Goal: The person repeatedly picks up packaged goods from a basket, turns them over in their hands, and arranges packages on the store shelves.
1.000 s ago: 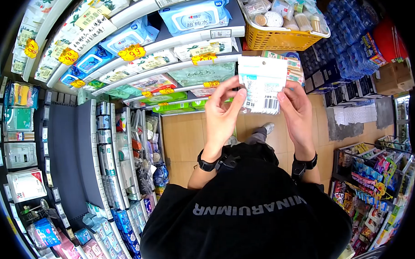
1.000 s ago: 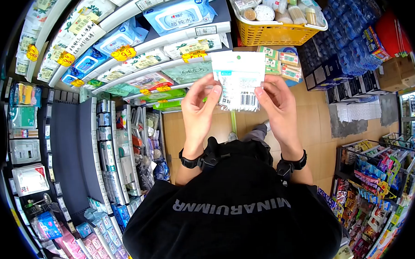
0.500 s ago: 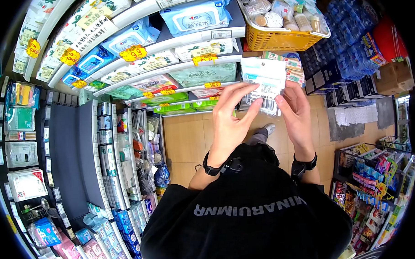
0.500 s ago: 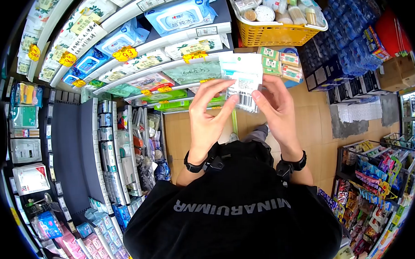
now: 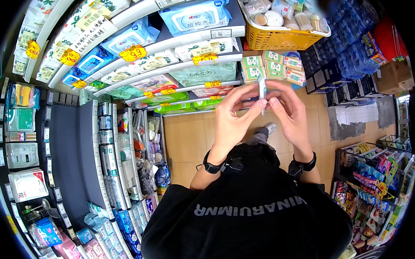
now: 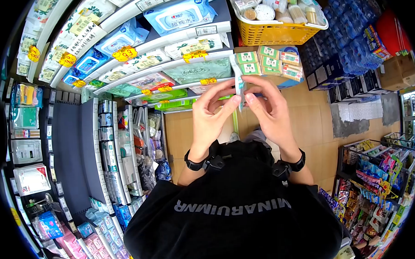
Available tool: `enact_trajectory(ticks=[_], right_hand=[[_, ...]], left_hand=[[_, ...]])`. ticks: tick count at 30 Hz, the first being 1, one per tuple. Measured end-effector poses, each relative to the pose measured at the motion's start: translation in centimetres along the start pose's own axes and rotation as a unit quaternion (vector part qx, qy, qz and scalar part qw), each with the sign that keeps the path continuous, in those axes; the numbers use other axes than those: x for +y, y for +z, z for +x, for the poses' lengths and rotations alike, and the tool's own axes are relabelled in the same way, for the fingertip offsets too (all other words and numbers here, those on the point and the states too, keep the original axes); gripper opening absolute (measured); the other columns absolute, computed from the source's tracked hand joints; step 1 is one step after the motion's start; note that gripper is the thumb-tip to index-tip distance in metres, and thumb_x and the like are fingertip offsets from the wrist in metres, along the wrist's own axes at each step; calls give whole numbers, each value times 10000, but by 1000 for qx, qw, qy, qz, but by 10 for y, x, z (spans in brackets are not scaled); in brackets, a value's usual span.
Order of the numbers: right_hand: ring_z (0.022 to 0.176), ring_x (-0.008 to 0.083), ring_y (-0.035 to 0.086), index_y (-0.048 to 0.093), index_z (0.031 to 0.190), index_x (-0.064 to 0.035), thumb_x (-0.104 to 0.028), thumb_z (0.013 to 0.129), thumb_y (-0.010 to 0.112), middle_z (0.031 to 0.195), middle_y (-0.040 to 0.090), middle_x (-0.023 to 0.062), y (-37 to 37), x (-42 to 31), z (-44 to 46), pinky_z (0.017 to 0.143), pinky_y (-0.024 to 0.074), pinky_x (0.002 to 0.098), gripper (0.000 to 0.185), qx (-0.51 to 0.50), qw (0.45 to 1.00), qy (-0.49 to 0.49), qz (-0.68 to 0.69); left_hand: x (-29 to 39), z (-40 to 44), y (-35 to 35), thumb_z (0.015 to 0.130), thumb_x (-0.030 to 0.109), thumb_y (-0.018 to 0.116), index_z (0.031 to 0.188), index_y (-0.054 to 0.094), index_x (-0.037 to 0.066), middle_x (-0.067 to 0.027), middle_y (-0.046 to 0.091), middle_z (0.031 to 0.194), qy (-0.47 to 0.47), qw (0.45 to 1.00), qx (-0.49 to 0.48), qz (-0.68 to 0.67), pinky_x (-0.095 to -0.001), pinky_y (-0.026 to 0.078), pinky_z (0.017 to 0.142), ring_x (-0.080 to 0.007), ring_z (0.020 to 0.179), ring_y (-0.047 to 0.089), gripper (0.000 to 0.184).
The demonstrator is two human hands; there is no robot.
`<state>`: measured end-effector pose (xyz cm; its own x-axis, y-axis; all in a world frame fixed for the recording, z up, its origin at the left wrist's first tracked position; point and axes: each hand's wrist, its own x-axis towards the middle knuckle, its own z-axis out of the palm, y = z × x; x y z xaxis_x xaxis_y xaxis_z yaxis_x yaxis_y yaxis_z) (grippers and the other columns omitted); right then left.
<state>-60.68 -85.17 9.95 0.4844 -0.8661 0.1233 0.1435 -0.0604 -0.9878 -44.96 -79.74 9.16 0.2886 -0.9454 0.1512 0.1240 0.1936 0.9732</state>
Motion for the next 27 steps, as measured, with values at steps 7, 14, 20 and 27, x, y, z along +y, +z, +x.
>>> enact_trajectory(ticks=[7, 14, 20, 27], right_hand=[[1004, 137, 589, 685, 1218, -75, -74, 955, 641, 1245, 597, 87, 1, 1, 3, 845, 496, 278, 266, 45, 987, -92, -120], [960, 121, 575, 578, 1253, -13, -34, 931, 664, 1201, 607, 68, -6, 7, 10, 817, 473, 254, 334, 116, 990, -48, -57], [953, 98, 570, 552, 1230, -2, -52, 958, 658, 1105, 622, 47, -4, 7, 10, 824, 468, 245, 295, 104, 994, -13, 39], [918, 82, 576, 579, 1188, 12, -31, 953, 667, 1029, 650, 45, -4, 2, 7, 814, 467, 239, 254, 68, 997, -41, 18]], left_hand=[[-10, 2, -6, 953, 58, 680, 1247, 611, -59, -101, 686, 1146, -28, 992, -14, -122, -280, 513, 927, -137, 1091, 638, 323], [-21, 3, -13, 995, 137, 647, 1219, 633, -54, -10, 670, 1011, -69, 987, 25, -146, -216, 472, 761, -51, 878, 584, 295], [-18, 3, -21, 995, 164, 654, 1221, 638, -57, 18, 658, 956, -97, 984, 17, -145, -207, 442, 728, -38, 822, 546, 317], [-14, 4, -24, 975, 120, 673, 1202, 655, -69, -56, 707, 1056, -55, 993, 42, -98, -224, 500, 836, -80, 936, 630, 296]])
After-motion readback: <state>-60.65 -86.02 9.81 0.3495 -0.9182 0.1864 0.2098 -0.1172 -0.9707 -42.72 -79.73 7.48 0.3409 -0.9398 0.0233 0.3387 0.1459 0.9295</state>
